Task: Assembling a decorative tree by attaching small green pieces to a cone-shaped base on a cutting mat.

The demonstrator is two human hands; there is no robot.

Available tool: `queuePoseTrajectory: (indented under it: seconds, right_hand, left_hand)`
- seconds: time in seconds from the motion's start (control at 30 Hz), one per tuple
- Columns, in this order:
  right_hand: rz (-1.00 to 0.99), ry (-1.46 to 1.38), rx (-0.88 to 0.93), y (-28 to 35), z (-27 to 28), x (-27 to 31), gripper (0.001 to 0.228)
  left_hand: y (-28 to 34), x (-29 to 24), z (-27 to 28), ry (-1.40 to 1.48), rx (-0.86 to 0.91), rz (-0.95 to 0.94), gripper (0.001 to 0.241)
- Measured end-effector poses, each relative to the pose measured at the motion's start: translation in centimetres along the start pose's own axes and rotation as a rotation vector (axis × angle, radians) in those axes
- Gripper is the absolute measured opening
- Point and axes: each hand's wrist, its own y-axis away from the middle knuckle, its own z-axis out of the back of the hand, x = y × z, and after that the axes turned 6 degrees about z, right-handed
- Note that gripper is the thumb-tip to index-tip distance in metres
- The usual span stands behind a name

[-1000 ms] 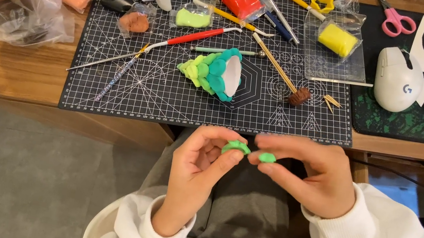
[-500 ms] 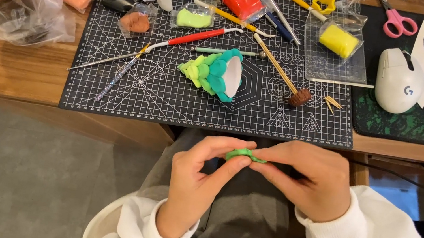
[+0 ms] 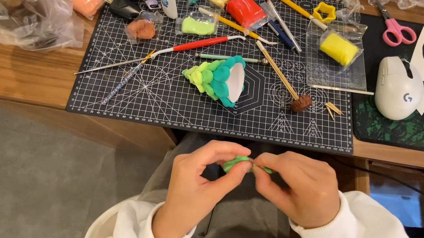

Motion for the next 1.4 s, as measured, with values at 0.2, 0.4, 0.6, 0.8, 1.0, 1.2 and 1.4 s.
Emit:
queuePoseTrajectory:
  seconds: [0.2, 0.4, 0.6, 0.8, 1.0, 1.2, 1.4]
  right_hand:
    - [-0.477, -0.423, -0.294, 0.0, 1.4, 0.2, 0.003]
    - [-0.662, -0.871, -0.287, 0.6, 0.9, -2.0, 0.015]
    - [-0.558, -0.976, -0.267, 0.9, 0.3, -3.4, 0.023]
    - [-0.487, -0.855, -0.259, -2.7, 1.0, -2.0, 0.027]
    - [-0.384, -0.897, -0.126, -7.7, 0.4, 1.4, 0.012]
    - [-0.496, -1.033, -0.190, -5.7, -3.6, 4.9, 0.021]
    - [-0.591, -1.266, -0.448, -0.9, -8.0, 4.4, 0.036]
  left_hand:
    - [-1.1, 0.6, 2.8, -0.018, -0.185, -0.068, 0.012]
    - [-9.2, 4.1, 8.9, -0.730, -0.243, -0.340, 0.021]
    - [-11.8, 5.4, 9.7, -0.913, -0.221, -0.433, 0.029]
    - [-11.0, 2.7, 10.3, -0.655, -0.286, -0.528, 0.038]
    - [-3.6, -3.8, 6.4, -0.287, -0.236, -0.566, 0.016]
    - [-0.6, -2.4, 6.1, -0.182, -0.082, -0.530, 0.022]
    - [0.3, -1.4, 6.8, -0.230, -0.080, -0.511, 0.016]
